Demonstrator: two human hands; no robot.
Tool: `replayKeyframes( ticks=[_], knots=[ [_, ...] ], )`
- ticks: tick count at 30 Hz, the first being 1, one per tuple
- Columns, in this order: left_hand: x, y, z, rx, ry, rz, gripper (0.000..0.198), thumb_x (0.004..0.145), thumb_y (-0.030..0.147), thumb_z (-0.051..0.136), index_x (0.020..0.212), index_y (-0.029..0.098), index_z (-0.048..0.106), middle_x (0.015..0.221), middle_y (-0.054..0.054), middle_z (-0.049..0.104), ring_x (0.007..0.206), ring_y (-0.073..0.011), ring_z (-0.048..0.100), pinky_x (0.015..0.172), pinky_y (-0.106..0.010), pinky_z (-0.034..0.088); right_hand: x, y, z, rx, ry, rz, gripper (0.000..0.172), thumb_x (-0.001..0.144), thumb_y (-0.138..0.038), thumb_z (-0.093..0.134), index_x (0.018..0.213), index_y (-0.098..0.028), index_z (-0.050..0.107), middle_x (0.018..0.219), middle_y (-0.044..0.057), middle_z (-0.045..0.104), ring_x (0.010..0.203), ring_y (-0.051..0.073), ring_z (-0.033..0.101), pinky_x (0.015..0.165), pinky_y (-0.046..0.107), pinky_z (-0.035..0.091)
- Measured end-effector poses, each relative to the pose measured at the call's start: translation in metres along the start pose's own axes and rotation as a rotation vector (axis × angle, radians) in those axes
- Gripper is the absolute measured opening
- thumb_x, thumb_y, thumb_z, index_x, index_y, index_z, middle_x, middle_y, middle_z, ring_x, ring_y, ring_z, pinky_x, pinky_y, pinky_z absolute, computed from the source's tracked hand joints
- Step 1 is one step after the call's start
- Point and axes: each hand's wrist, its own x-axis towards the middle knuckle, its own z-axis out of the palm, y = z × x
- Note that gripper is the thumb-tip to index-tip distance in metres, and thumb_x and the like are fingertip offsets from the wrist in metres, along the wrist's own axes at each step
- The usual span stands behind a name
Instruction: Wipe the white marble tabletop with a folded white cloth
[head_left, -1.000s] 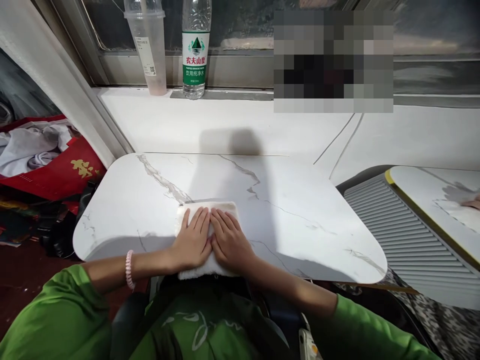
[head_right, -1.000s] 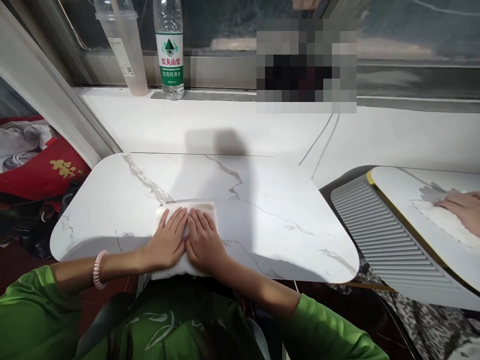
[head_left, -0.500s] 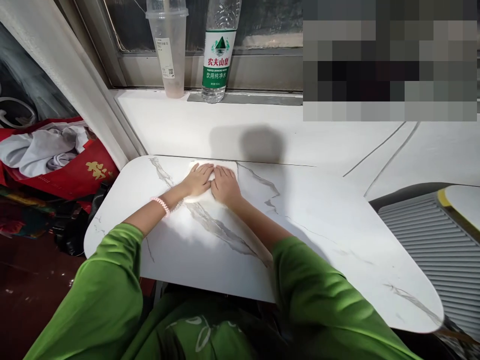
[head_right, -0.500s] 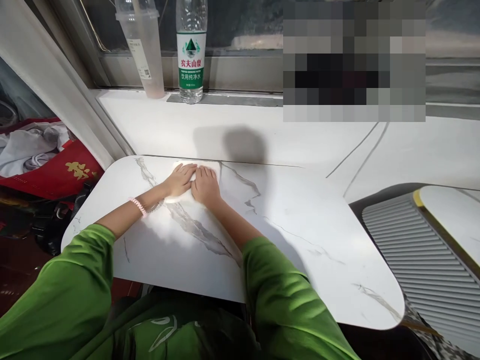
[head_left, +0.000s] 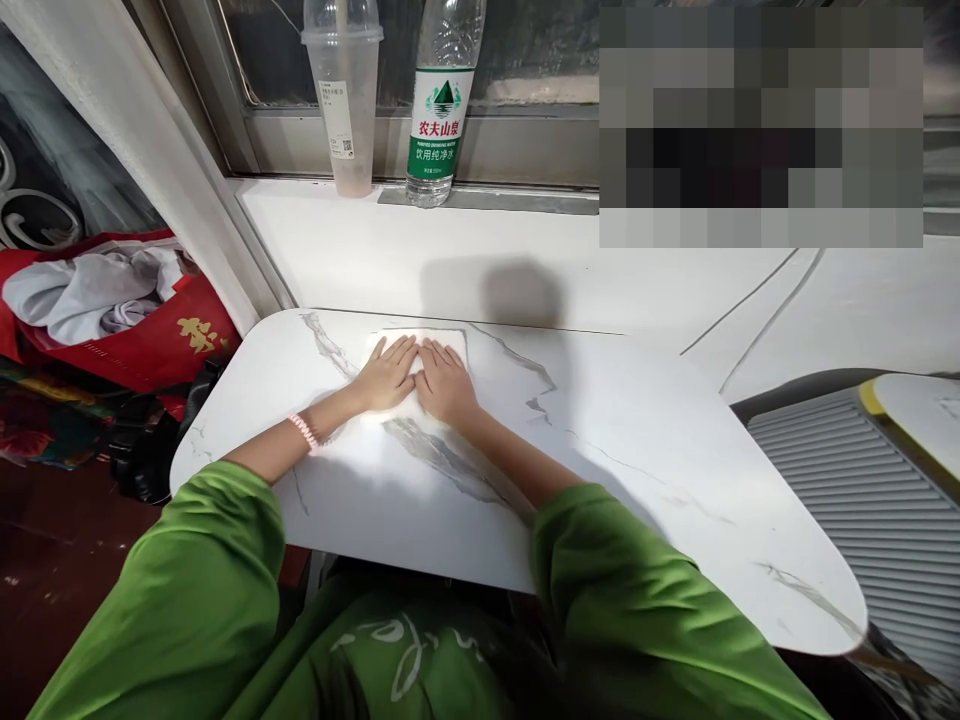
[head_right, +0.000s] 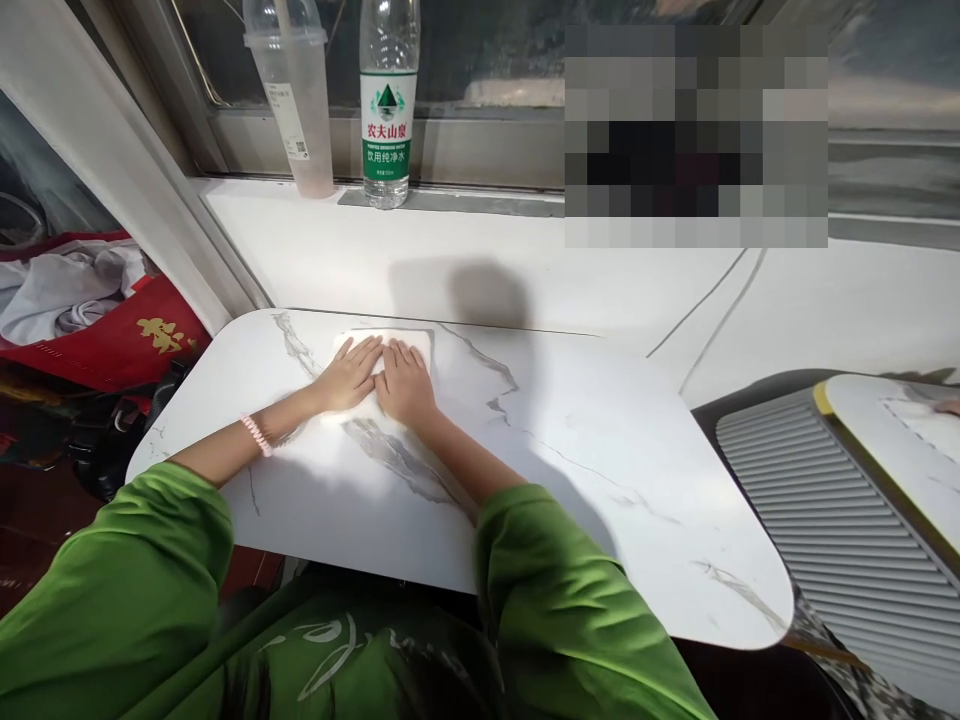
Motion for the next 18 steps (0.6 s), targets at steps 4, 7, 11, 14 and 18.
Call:
replayKeyframes(
  ticks=[4, 7, 11, 14, 18],
  knots=[
    [-0.062, 0.034, -0.004, -0.015, 0.008, 0.035, 0.057, 0.098, 0.030, 0.030, 0.147, 0.002, 0.031, 0.156, -0.020, 0.029, 0.148, -0.0281, 0.019, 0.121, -0.051, 0.009, -0.059, -0.036, -0.015, -0.008, 0.015, -0.065, 0.052, 0.090, -0.018, 0.032, 0.135, 0.002, 0.050, 0.144, 0.021, 0.049, 0.137, 0.031, 0.041, 0.115, 0.050, 0.030],
    [-0.109, 0.061, -0.009, -0.030, 0.023, 0.058, 0.057, 0.098, 0.030, 0.030, 0.148, 0.003, 0.030, 0.156, -0.020, 0.030, 0.148, -0.0287, 0.018, 0.121, -0.052, 0.009, -0.100, -0.064, -0.029, -0.051, -0.009, -0.104, 0.053, 0.090, -0.018, 0.033, 0.134, 0.006, 0.051, 0.142, 0.023, 0.051, 0.135, 0.032, 0.043, 0.114, 0.049, 0.032],
    [-0.150, 0.086, -0.017, -0.047, 0.001, 0.062, 0.057, 0.096, 0.028, 0.033, 0.147, 0.001, 0.031, 0.155, -0.022, 0.031, 0.148, -0.0297, 0.018, 0.121, -0.053, 0.010, -0.133, -0.088, -0.043, -0.107, -0.027, -0.192, 0.054, 0.087, -0.020, 0.038, 0.130, 0.009, 0.053, 0.137, 0.027, 0.054, 0.130, 0.037, 0.047, 0.110, 0.051, 0.036],
    [-0.164, 0.093, -0.021, -0.055, -0.030, 0.037, 0.058, 0.096, 0.025, 0.032, 0.148, 0.001, 0.027, 0.156, -0.021, 0.029, 0.149, -0.0287, 0.015, 0.121, -0.052, 0.010, -0.139, -0.096, -0.047, -0.106, -0.040, -0.215, 0.053, 0.086, -0.020, 0.040, 0.129, 0.009, 0.054, 0.133, 0.028, 0.056, 0.126, 0.038, 0.050, 0.109, 0.052, 0.037],
    [-0.164, 0.091, -0.020, -0.071, -0.038, -0.081, 0.058, 0.097, 0.026, 0.030, 0.150, 0.005, 0.026, 0.158, -0.017, 0.027, 0.149, -0.0284, 0.011, 0.121, -0.052, 0.013, -0.131, -0.096, -0.041, -0.059, -0.048, -0.235, 0.054, 0.088, -0.018, 0.037, 0.133, 0.008, 0.051, 0.140, 0.025, 0.052, 0.134, 0.035, 0.042, 0.113, 0.051, 0.033]
  ],
)
